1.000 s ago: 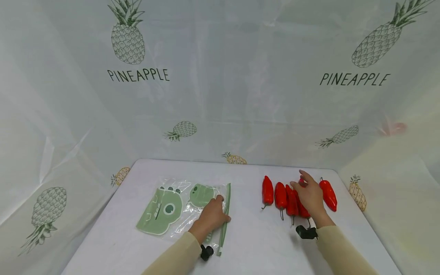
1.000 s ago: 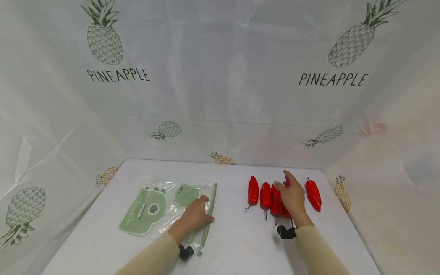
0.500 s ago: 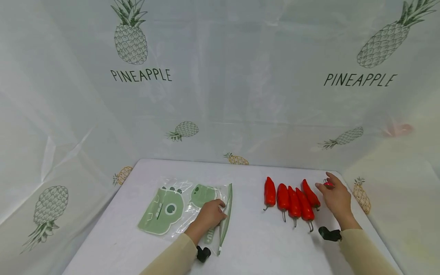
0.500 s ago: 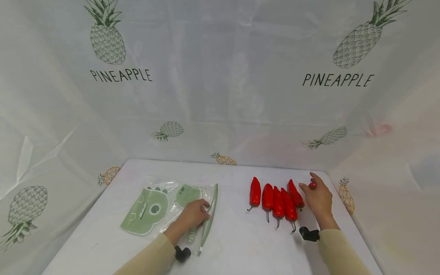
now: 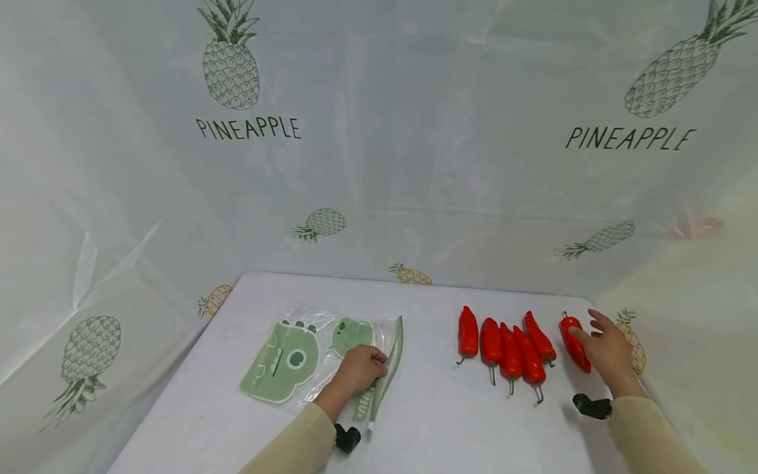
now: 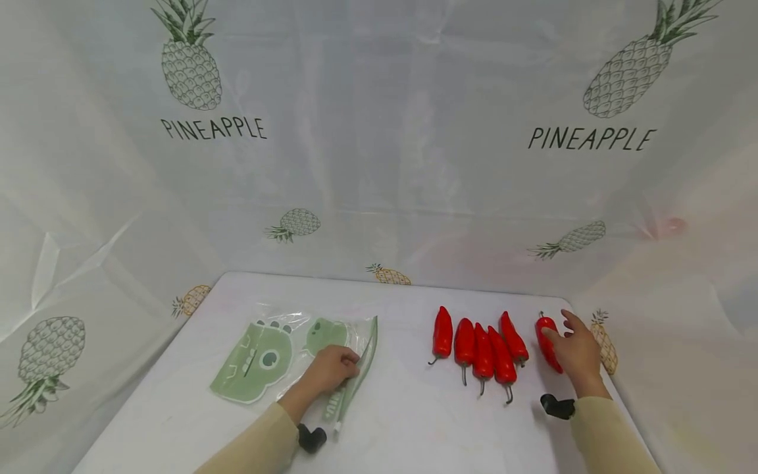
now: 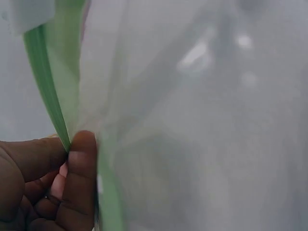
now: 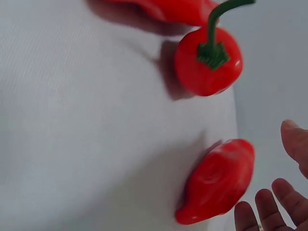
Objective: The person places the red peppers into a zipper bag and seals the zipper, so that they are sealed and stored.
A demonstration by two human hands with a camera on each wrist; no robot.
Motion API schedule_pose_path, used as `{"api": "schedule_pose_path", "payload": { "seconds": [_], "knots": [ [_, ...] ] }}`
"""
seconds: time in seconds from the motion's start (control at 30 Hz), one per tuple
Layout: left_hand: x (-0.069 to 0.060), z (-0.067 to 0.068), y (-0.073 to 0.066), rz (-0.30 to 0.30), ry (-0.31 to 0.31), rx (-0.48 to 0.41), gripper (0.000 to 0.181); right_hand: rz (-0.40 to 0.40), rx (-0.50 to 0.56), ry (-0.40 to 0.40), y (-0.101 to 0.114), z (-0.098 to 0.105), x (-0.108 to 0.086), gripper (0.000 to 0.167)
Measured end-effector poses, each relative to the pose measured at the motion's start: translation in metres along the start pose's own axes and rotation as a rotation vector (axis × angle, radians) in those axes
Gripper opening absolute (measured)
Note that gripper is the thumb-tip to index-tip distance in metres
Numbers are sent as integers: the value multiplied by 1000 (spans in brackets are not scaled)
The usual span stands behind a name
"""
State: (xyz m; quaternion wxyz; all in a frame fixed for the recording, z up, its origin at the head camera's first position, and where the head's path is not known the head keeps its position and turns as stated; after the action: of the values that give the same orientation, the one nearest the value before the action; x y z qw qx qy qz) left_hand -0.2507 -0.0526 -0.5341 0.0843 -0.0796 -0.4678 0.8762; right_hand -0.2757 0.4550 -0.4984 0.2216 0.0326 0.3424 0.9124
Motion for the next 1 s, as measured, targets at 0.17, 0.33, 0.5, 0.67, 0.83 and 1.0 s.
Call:
{"api": "schedule_pose_path", "payload": {
  "seconds": [0.17,0.33,0.5,0.67,0.83,1.0],
  "knots": [
    [-2,2,1,12,20,-38,15,1,-10,20,-7,-5,4,83],
    [-2,3,2,23,31,-63,13,2,-30,42,-12,-9,7,83],
    [-2,3,4,50,43,-135,15,-18,-54,63,-18,-14,10,87],
    [-1,2,7,67,56,-207,21,-49,-74,63,-21,-16,11,86],
    [-2,1,9,86,58,-237,23,-81,-74,85,-22,-18,13,86],
    [-4,2,9,94,55,-277,19,-83,-93,106,-22,-18,14,86]
  ]
}}
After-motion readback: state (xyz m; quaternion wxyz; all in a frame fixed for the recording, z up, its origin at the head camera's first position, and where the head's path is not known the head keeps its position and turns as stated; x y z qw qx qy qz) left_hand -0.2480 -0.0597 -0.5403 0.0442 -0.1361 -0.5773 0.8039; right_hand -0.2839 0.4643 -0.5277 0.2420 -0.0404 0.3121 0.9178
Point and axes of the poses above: each hand's wrist, its own x-axis towards the middle knuckle, its own z-axis out of the back of the hand, y = z × x, the point moved 3 cm from there along x, towards the middle knuckle, and after that the axes turned 3 degrees about -x, right-handed, at the moved point
